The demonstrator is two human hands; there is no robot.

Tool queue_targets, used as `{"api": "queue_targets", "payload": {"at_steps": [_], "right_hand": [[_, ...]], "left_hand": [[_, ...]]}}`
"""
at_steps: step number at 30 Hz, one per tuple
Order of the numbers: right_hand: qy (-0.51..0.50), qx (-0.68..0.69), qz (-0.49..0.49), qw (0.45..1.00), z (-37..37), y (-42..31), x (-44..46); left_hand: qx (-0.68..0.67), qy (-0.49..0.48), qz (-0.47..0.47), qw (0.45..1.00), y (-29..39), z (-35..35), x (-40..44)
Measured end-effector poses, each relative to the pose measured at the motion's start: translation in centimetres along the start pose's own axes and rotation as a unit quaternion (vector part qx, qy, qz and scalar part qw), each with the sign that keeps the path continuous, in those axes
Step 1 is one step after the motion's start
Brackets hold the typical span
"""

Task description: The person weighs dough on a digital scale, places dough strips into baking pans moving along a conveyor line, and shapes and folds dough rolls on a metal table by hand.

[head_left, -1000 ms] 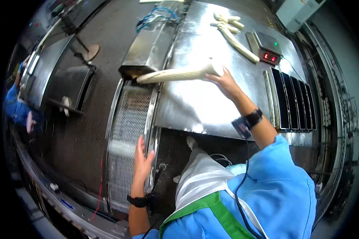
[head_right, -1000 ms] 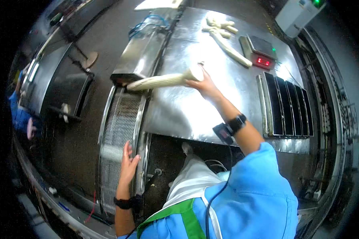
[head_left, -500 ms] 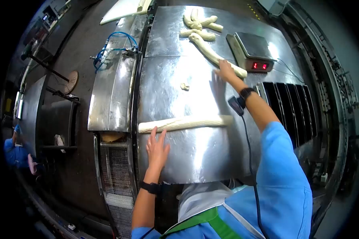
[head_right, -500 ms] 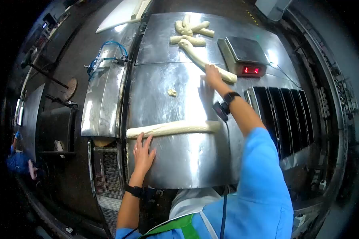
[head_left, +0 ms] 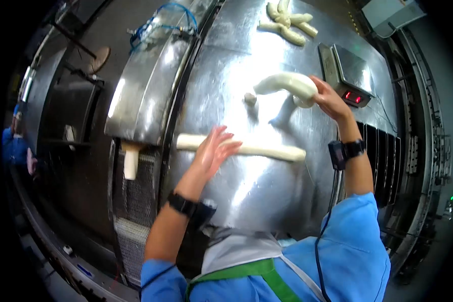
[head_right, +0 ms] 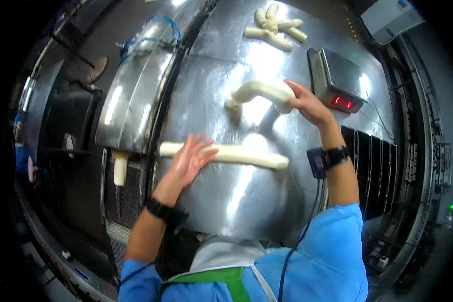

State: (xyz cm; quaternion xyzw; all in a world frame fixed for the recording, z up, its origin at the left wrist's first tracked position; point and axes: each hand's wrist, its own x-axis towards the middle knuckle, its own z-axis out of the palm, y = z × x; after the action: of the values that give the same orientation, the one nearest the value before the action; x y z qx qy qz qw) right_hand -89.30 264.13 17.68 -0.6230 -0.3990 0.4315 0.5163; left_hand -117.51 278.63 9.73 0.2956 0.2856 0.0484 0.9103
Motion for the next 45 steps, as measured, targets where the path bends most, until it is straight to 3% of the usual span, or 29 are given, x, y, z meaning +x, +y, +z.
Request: {"api": "queue_targets", "payload": {"at_steps": [2,3,5,6,7,8,9,10,11,13,14,20,22,27,30,32,42,45], "right_hand": [[-0.048,-0.002,0.053,0.997,2.0,-1.1,-3.4],[-0.063,-0.049,0.064,0.995,3.0,-0.9,-4.7],[-0.079,-0.172,0.057,0.98,5.4,-0.2,-7.0],[-0.079,-0.171,0.061,0.98,6.4,0.9,-7.9],[0.037,-0.376,0.026,0.926,7.8,2.3,-9.2],[0.15,-0.56,-0.007,0.815,9.2,3.2,-10.6],[0.197,-0.551,0.057,0.809,11.4,2.6,-11.3],[0.212,-0.446,0.084,0.865,13.1,2.6,-11.5],[0.209,-0.337,0.064,0.916,15.5,0.2,-11.8],[0.201,-0.159,-0.037,0.966,18.9,0.8,-11.3],[0.228,-0.131,0.005,0.965,19.5,1.5,-11.1],[0.278,-0.163,0.066,0.944,19.4,1.2,-11.3],[0.292,-0.19,0.075,0.935,18.8,1.3,-11.2],[0.263,-0.148,0.065,0.951,18.3,2.0,-11.1],[0.246,-0.077,0.039,0.965,18.2,1.5,-10.8],[0.237,0.041,0.078,0.967,18.1,1.0,-10.7],[0.199,0.039,0.079,0.976,16.4,1.6,-9.9],[0.191,0.006,0.084,0.978,16.4,1.2,-9.4]], "left_hand": [[-0.078,-0.022,-0.046,0.996,-0.1,2.5,0.8],[-0.127,-0.087,-0.075,0.985,-1.0,2.9,1.3],[-0.121,-0.014,-0.043,0.992,-2.9,3.3,0.1],[-0.123,0.004,-0.039,0.992,-3.4,3.0,-0.1],[-0.13,0.016,-0.009,0.991,-3.6,3.1,-0.7],[-0.137,0.027,0.019,0.99,-4.0,3.3,-1.4],[-0.117,-0.023,0.056,0.991,-3.5,3.9,-2.5],[-0.116,-0.026,0.056,0.991,-3.3,4.5,-3.0],[-0.096,-0.043,0.055,0.993,-3.3,5.2,-3.7],[-0.069,-0.079,0.047,0.993,-3.5,6.3,-4.7],[-0.037,-0.087,0.063,0.994,-4.2,6.3,-4.6],[0.083,-0.078,0.108,0.988,-4.8,6.4,-5.7],[0.269,-0.056,0.171,0.946,-4.8,6.7,-5.6],[0.274,-0.038,0.202,0.939,-5.6,6.7,-5.0],[0.238,-0.023,0.202,0.95,-5.4,6.5,-4.7],[0.26,-0.002,0.215,0.941,-4.9,6.4,-4.6],[0.182,-0.015,0.171,0.968,-3.8,6.6,-4.6],[0.236,-0.013,0.17,0.957,-3.9,6.3,-4.0]]}}
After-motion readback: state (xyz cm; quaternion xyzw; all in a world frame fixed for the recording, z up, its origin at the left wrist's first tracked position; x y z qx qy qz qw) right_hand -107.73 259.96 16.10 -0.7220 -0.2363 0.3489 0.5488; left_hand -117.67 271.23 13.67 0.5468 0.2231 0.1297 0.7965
